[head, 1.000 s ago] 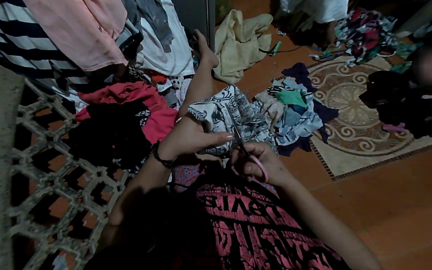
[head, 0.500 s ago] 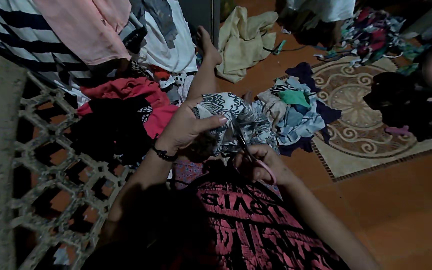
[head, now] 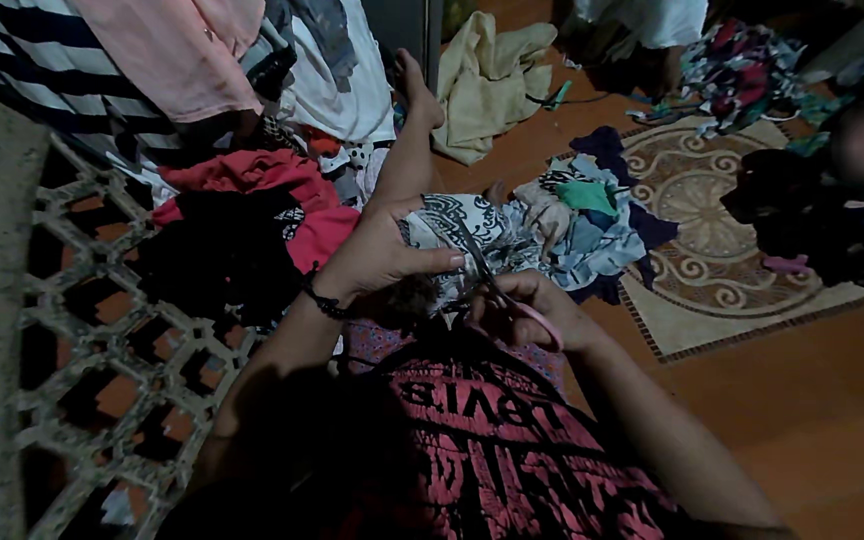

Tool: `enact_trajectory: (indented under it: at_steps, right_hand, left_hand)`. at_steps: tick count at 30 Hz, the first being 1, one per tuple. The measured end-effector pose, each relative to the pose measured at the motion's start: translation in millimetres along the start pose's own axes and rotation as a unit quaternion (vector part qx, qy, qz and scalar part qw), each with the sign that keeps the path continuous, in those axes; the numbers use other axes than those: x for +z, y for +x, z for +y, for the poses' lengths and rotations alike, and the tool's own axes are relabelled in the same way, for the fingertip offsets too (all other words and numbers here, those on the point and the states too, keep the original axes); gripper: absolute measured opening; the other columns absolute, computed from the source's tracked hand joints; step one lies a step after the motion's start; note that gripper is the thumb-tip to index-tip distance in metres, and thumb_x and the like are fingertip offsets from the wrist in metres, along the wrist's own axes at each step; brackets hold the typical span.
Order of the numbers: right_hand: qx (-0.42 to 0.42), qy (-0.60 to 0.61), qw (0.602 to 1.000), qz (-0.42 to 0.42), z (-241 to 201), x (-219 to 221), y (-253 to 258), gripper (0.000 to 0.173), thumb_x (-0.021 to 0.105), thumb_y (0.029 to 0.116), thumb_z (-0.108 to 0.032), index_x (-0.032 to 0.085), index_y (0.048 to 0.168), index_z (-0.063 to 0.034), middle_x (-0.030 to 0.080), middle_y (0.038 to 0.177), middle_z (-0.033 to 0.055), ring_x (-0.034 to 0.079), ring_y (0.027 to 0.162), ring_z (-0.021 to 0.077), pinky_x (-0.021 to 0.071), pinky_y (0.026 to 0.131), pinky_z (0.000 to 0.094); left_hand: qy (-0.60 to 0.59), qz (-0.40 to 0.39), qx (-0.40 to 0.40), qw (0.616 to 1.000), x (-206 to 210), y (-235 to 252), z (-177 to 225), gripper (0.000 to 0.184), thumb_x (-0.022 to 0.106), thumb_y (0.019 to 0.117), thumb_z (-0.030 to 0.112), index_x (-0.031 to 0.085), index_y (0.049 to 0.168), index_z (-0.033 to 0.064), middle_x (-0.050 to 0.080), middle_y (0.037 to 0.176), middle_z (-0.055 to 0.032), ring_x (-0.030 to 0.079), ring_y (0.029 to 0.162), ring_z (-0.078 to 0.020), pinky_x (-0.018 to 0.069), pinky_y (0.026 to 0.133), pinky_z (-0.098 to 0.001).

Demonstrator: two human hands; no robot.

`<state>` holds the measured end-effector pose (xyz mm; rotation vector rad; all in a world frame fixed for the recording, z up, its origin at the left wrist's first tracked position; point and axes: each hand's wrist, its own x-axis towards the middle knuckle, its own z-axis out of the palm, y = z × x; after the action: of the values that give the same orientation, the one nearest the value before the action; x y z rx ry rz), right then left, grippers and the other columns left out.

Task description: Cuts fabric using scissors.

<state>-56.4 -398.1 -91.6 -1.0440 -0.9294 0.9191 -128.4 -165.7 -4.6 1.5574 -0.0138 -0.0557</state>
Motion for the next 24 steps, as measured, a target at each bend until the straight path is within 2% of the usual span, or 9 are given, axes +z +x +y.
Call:
enact_trajectory:
  at_steps: [3,5,7,9,12,14,19,24]
  right_hand:
    - [0.01,-0.002,1.0,0.004,-3.1,0.3,-0.2,0.035,0.074,0.0889,-0.052,0.072,0.103,-0.0204,0.066,0.076,-0.0173,0.055,0.058,-0.0085,0.0461,0.05,0.0115]
    - [0.018,-0.007,1.0,0.013,-4.3,0.9,-1.2,0.033,0.075,0.0886,-0.05,0.072,0.102,-0.0201,0.065,0.074,-0.0179,0.055,0.056,-0.009,0.046,0.049,0.0109]
    - [0.022,-0.011,1.0,0.012,-4.6,1.1,-1.5,0.032,0.076,0.0884,-0.049,0.072,0.103,-0.0201,0.065,0.074,-0.0182,0.055,0.056,-0.0092,0.0463,0.049,0.0109]
    - [0.017,-0.006,1.0,0.007,-3.9,1.9,-0.8,0.032,0.077,0.0882,-0.048,0.073,0.103,-0.0199,0.066,0.075,-0.0178,0.056,0.057,-0.0089,0.0467,0.049,0.0113]
    - [0.012,-0.011,1.0,-0.014,-7.9,3.8,1.2,0.033,0.076,0.0879,-0.051,0.073,0.104,-0.023,0.069,0.08,-0.0186,0.057,0.061,-0.0098,0.0477,0.052,0.0104]
    - [0.014,-0.015,0.999,-0.027,-12.5,6.5,2.3,0.034,0.075,0.0873,-0.054,0.073,0.105,-0.0242,0.068,0.081,-0.0187,0.057,0.062,-0.01,0.0471,0.052,0.0101]
    - [0.019,-0.006,0.998,-0.056,-17.4,13.0,8.3,0.034,0.076,0.0882,-0.051,0.073,0.105,-0.0211,0.07,0.082,-0.0179,0.058,0.062,-0.0095,0.0485,0.053,0.0107]
    - [0.032,-0.016,0.998,-0.045,-15.3,21.5,15.1,0.031,0.075,0.089,-0.05,0.073,0.101,-0.0212,0.068,0.075,-0.0184,0.056,0.057,-0.01,0.0469,0.049,0.0105]
  left_hand:
    - [0.002,-0.022,0.003,1.0,-4.6,2.9,-3.7,0.042,0.078,0.076,-0.007,0.065,0.116,-0.0024,0.075,0.1,-0.0036,0.072,0.09,-0.0069,0.0615,0.084,-0.0254]
    - [-0.011,-0.026,-0.012,1.0,-3.3,0.1,-2.8,0.043,0.076,0.075,-0.011,0.064,0.115,-0.0005,0.075,0.096,-0.0037,0.072,0.08,-0.0067,0.0614,0.075,-0.0228]
    - [-0.014,-0.03,-0.029,0.999,-2.6,-2.1,1.3,0.044,0.075,0.0752,-0.012,0.064,0.116,-0.0009,0.074,0.095,-0.003,0.071,0.077,-0.0059,0.0616,0.072,-0.0218]
    - [-0.006,-0.021,-0.047,0.999,0.8,-7.2,4.3,0.041,0.075,0.0717,-0.012,0.066,0.11,0.0003,0.074,0.087,-0.004,0.068,0.066,-0.0055,0.0584,0.06,-0.0196]
    - [-0.004,-0.075,-0.054,0.996,0.8,-11.6,5.6,0.044,0.077,0.0762,-0.009,0.064,0.116,0.0014,0.075,0.095,-0.0011,0.072,0.08,-0.0056,0.0621,0.073,-0.0231]
    - [-0.003,-0.092,-0.06,0.994,1.7,-16.9,7.5,0.04,0.077,0.0773,-0.007,0.064,0.115,0.001,0.075,0.095,-0.0004,0.072,0.083,-0.005,0.0618,0.077,-0.0231]
    - [-0.004,-0.112,-0.043,0.993,-7.3,-27.0,6.8,0.034,0.077,0.0776,-0.006,0.067,0.109,0.0015,0.075,0.093,0.0001,0.072,0.084,-0.005,0.0619,0.078,-0.0231]
    - [0.026,-0.121,-0.025,0.992,-17.1,-30.0,6.1,0.032,0.079,0.0766,-0.004,0.067,0.107,0.0017,0.075,0.093,0.0015,0.071,0.085,-0.0029,0.0615,0.079,-0.0222]
